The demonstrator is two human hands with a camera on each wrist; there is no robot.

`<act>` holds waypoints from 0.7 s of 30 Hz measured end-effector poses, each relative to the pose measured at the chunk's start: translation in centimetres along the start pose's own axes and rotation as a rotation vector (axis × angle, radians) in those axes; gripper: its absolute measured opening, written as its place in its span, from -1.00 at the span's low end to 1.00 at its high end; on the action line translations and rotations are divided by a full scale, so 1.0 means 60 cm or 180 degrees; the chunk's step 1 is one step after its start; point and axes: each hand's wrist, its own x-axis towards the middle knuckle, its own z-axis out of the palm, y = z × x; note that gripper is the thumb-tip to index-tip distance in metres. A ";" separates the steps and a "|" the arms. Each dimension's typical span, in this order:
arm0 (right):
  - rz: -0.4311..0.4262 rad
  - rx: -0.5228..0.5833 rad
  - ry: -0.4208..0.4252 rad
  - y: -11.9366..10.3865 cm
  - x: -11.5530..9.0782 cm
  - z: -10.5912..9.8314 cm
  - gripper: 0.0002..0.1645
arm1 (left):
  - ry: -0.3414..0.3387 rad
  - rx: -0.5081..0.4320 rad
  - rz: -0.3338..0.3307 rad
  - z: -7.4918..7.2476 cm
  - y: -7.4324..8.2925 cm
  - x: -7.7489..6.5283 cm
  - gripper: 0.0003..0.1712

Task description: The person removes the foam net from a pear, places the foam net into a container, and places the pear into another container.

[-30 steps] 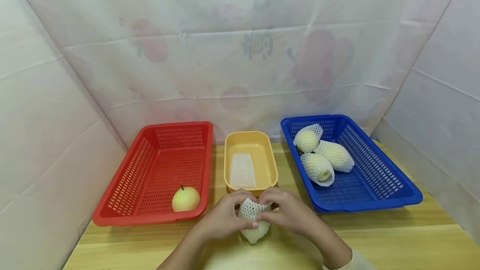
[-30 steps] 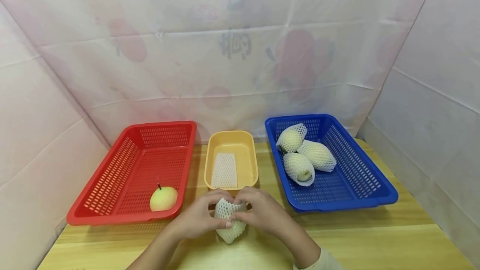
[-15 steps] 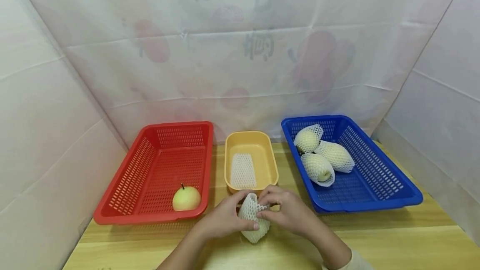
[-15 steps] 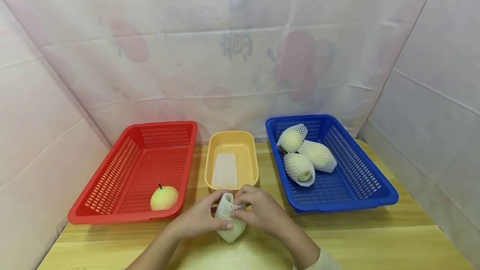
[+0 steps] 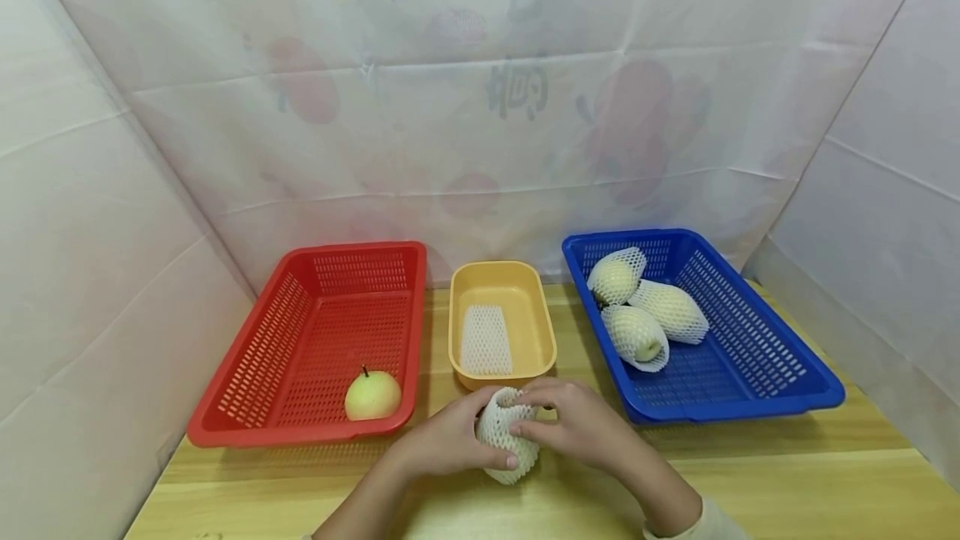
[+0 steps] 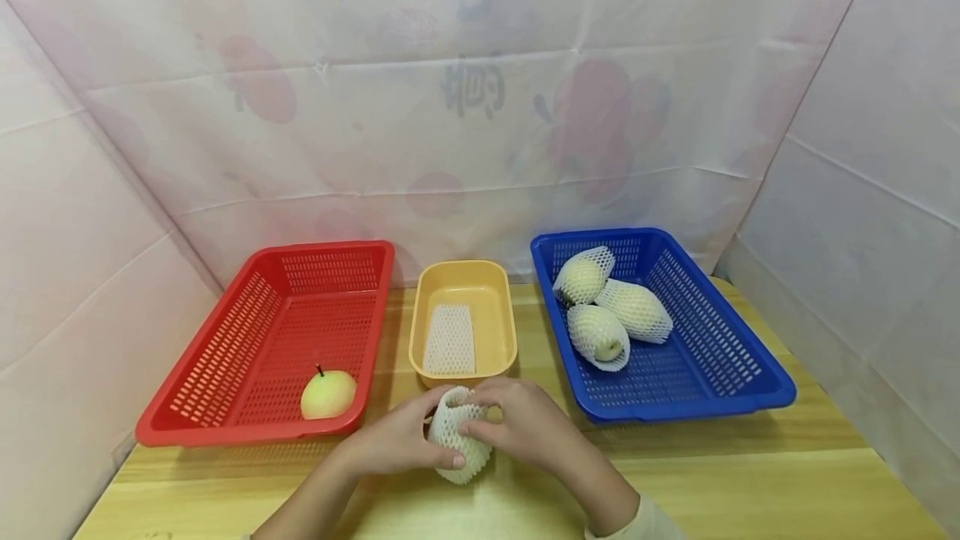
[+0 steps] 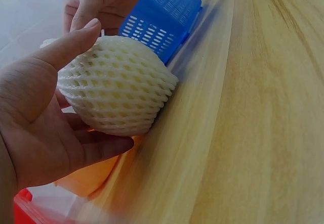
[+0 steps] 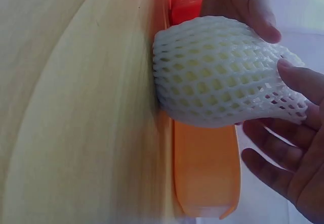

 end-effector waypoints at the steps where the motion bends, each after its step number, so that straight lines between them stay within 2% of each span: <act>1: -0.0020 0.0020 0.0028 0.000 0.000 0.000 -0.70 | -0.0007 -0.0005 0.0005 0.000 -0.001 0.000 -0.28; 7: -0.0115 0.0194 0.0255 -0.005 -0.001 0.001 -0.88 | 0.0021 0.0052 0.0009 0.000 -0.002 0.001 -0.39; 16: -0.0525 0.0302 0.0598 -0.002 0.000 0.003 -0.90 | 0.0140 -0.0168 0.0204 0.000 0.001 0.004 -0.48; 21: -0.0621 0.0303 0.0622 -0.001 0.000 0.002 -0.91 | 0.0225 -0.0050 0.0268 0.000 0.003 0.004 -0.53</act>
